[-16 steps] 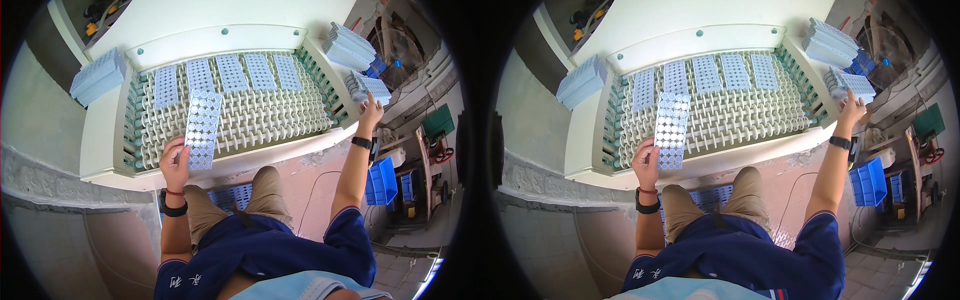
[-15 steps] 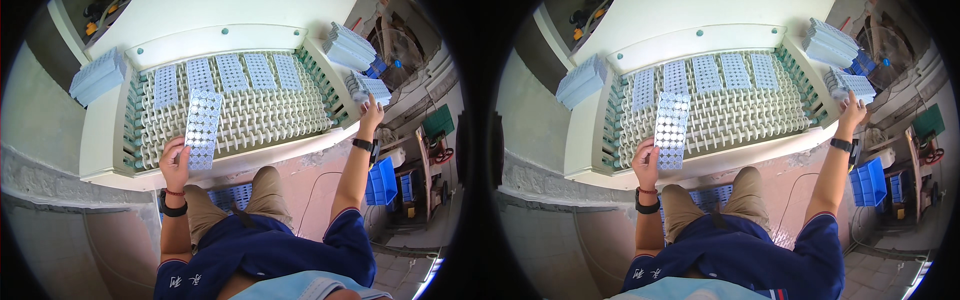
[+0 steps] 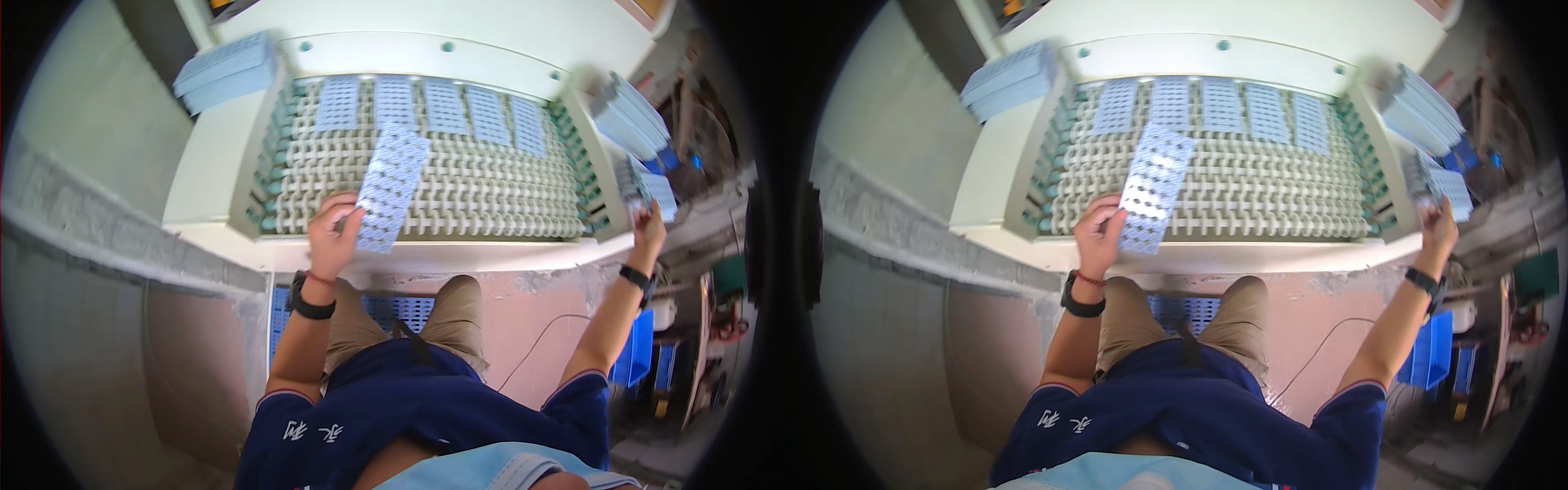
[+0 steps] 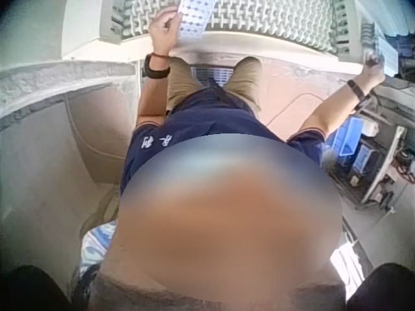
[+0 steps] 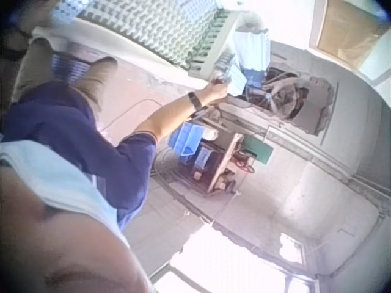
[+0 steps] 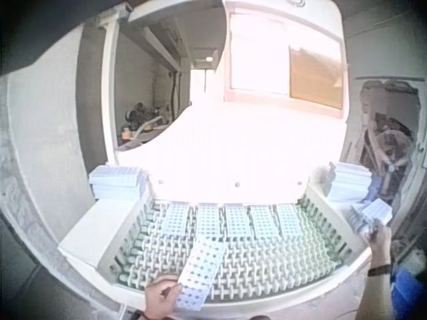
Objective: Sorting small plastic components and placing them onto a grid template on a machine.
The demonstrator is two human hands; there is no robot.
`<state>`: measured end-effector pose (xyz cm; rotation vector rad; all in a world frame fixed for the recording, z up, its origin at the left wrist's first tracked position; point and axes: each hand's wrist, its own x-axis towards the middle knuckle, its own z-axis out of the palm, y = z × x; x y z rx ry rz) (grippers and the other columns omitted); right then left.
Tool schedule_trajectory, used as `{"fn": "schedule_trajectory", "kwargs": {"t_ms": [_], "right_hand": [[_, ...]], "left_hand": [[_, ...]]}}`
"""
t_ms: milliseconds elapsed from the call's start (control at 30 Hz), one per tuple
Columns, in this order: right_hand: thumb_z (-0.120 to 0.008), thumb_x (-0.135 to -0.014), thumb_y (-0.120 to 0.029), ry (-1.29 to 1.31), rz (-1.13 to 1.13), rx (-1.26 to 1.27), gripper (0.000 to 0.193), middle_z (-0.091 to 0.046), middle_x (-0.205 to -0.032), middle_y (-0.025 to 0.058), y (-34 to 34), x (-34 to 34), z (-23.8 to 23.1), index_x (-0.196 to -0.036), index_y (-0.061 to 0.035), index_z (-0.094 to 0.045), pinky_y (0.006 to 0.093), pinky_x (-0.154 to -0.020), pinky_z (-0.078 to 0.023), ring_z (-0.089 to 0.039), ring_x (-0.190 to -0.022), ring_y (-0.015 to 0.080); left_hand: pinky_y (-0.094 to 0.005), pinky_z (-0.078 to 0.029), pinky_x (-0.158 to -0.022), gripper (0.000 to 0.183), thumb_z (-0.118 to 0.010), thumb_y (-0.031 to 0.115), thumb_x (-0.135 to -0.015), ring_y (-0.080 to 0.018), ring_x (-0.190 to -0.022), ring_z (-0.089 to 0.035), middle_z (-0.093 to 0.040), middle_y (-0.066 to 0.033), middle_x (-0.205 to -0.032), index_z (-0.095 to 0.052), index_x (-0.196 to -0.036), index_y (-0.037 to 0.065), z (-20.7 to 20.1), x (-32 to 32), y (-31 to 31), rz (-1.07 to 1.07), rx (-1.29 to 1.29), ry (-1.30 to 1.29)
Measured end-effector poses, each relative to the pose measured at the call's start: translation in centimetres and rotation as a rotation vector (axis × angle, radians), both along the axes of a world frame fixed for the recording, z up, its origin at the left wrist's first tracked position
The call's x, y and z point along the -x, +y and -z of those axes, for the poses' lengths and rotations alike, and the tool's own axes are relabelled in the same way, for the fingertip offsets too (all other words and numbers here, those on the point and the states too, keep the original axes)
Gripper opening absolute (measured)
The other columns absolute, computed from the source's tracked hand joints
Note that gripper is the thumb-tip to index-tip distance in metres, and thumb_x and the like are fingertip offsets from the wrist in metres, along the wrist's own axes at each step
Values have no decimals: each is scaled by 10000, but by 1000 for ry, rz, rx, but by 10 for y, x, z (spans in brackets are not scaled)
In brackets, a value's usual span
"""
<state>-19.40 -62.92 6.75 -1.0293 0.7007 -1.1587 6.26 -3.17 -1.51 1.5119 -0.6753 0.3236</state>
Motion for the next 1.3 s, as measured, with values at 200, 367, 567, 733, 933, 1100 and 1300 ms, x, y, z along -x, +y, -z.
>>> {"fn": "schedule_trajectory", "kwargs": {"t_ms": [200,367,567,733,933,1100,1300], "right_hand": [[-563,-897,-171,-40,-119,129,166,-589,-755,39,140,2,-4,-963,-21,-591,239,-535,-448,-506,-590,84],[-536,-910,-166,-22,-298,112,182,-599,-759,59,236,0,12,-962,1,-586,228,-467,-425,-493,-529,90],[-523,-915,-156,42,-470,163,181,-597,-725,63,298,-25,21,-943,10,-589,228,-442,-456,-484,-470,91],[-530,-908,-154,56,-617,191,198,-617,-706,94,323,-35,30,-932,31,-597,235,-431,-490,-511,-442,100],[-536,-899,-136,66,-687,176,226,-641,-764,125,347,-34,31,-995,61,-590,241,-410,-489,-536,-446,125],[-543,-891,-127,86,-724,113,221,-639,-736,118,359,-36,34,-993,63,-591,240,-402,-485,-548,-443,128],[-581,-873,-153,102,-867,82,237,-634,-729,116,381,-49,35,-962,66,-588,232,-408,-486,-545,-454,115]], "left_hand": [[-271,-463,-734,35,-645,0,-777,-187,-796,-594,-637,-101,-901,-629,-772,-30,-3,1,9,-6,116,213],[-320,-450,-744,148,-665,107,-773,-228,-827,-587,-638,-114,-846,-630,-728,-29,-19,0,45,-381,-250,86],[-491,-343,-969,520,-678,265,-763,-348,-1175,-427,-458,-170,-1274,-489,-1214,88,-33,6,49,-680,-720,-390],[-514,-296,-1008,522,-607,406,-802,-346,-1230,-394,-475,-143,-1279,-510,-1223,113,-28,18,36,-302,-944,-491],[-521,-281,-1016,523,-574,438,-817,-351,-1221,-407,-487,-139,-1279,-523,-1222,112,-13,15,46,-410,-1025,-432],[-525,-278,-1016,526,-586,423,-814,-366,-1220,-404,-487,-164,-1273,-517,-1231,109,-15,12,46,-413,-1006,-418],[-496,-288,-1023,600,-570,369,-849,-377,-1230,-394,-442,-215,-1296,-412,-1281,-16,-38,38,33,-372,-800,-394]]}}
